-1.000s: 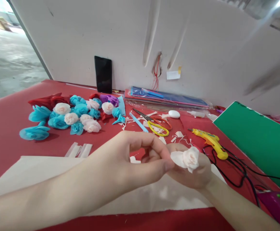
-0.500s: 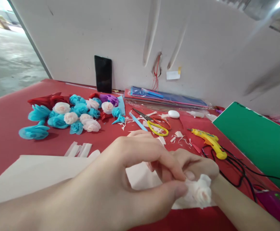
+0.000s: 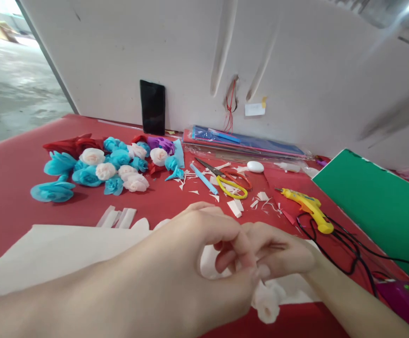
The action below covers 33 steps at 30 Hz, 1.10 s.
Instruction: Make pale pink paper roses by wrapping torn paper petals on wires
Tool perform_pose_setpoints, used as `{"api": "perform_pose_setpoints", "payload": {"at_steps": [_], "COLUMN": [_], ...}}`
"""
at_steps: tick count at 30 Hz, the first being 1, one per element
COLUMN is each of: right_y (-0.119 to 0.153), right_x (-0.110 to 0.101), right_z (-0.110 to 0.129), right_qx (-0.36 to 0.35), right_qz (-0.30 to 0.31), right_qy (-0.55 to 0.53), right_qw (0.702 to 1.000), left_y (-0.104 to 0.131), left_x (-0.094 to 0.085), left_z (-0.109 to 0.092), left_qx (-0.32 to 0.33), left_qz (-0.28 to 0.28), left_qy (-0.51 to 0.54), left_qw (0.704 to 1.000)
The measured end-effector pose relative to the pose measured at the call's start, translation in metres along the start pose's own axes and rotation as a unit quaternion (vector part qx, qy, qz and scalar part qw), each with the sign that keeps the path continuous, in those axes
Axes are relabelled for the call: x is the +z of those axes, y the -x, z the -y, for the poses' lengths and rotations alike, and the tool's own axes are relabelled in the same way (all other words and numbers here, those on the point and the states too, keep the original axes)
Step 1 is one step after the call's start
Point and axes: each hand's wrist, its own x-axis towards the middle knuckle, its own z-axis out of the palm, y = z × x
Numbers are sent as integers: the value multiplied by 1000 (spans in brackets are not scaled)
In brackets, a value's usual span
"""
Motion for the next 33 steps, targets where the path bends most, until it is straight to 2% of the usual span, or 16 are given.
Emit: {"api": "perform_pose_setpoints", "payload": {"at_steps": [2,7,10,21,24,27,28,30,33], "right_y": [-1,-2,-1,0,0,1,1,1,0], "right_x": [1,3,2,0,0,3,5,9,17], "right_z": [5,12,15,19,21,22,23,25,30], "right_qx": [-3,-8,-16,-1,25,24,11,-32,-116], "right_qz": [9,-14,-34,-5,5,6,-13,-92,-230], "right_qy": [65,154,201,225,259,307,326,364,438], "right_qw": [998,988,979,974,965,951,945,926,862], "left_y": [-1,0,2,-2,-4,-10,-12,-13,-10], "left_x": [0,1,2,2,2,0,-1,-6,-15], "left_z": [0,-2,-3,11,7,0,-2,-5,-5], "left_qx": [14,44,46,86,76,56,49,57,103], "left_qz": [13,-36,-40,-38,-29,5,8,-15,-89], "left_qy": [-14,-27,-31,-43,-50,-50,-44,-26,-1], "left_qw": [1000,998,998,995,995,997,998,998,991]}}
